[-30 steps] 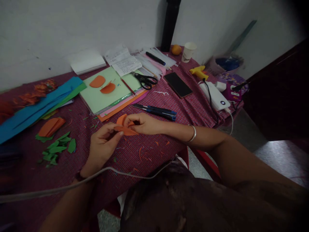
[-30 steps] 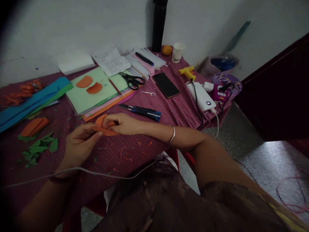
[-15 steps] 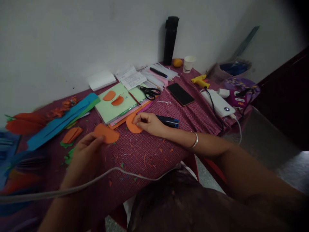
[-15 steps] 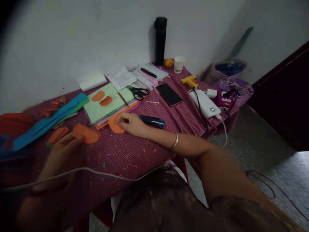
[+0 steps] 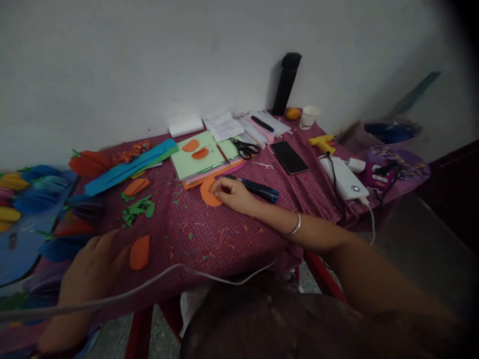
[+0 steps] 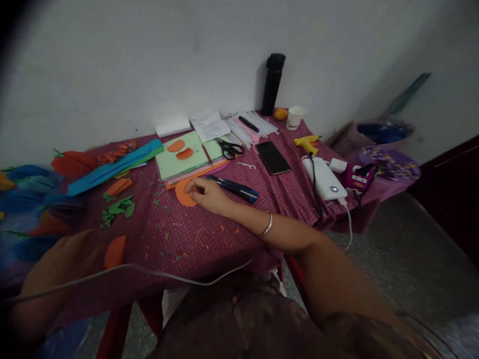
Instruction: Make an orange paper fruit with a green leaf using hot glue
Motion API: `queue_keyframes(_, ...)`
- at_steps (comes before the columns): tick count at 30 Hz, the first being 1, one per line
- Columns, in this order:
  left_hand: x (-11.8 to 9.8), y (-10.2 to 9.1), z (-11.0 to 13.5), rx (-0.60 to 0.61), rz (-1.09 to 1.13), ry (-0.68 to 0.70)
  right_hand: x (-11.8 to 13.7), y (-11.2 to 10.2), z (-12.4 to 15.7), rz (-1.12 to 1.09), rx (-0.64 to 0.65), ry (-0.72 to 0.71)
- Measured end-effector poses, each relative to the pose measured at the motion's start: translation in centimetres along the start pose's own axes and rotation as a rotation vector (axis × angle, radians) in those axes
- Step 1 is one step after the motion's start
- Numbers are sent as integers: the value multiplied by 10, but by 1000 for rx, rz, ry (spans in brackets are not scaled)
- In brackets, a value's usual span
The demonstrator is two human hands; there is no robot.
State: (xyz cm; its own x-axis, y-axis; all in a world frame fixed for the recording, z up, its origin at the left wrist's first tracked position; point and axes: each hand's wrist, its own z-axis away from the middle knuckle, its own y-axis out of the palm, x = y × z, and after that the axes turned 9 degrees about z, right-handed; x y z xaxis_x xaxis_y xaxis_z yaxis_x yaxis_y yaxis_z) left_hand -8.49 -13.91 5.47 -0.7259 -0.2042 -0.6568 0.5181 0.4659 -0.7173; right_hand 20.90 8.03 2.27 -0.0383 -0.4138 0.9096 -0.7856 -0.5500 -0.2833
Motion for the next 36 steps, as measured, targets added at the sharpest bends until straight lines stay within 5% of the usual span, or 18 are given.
queue_keyframes(2, -27, 18, -2, 4, 31, -21, 1, 0, 0, 2, -6, -5)
queue_keyframes(7, -94, 86, -18, 265, 744, -288, 3, 1, 3, 39, -2, -65)
queue_keyframes(9, -109, 110, -27, 352, 1025, -422, 3, 2, 4, 62, 11, -78)
queue_keyframes(12, -115, 131, -38, 445, 1223, -433, 2, 4, 5, 78, 51, -84)
queue_keyframes(21, -89, 150, -69, 391, 1199, -393, -4, 2, 4, -42, 52, 55)
queue_keyframes(26, -77, 158, -68, 331, 1008, -273, -10, 0, 1, 139, 112, 102)
queue_keyframes(36, -91, 151, -62, 371, 1179, -271, 0, -1, -1, 260, 127, 42)
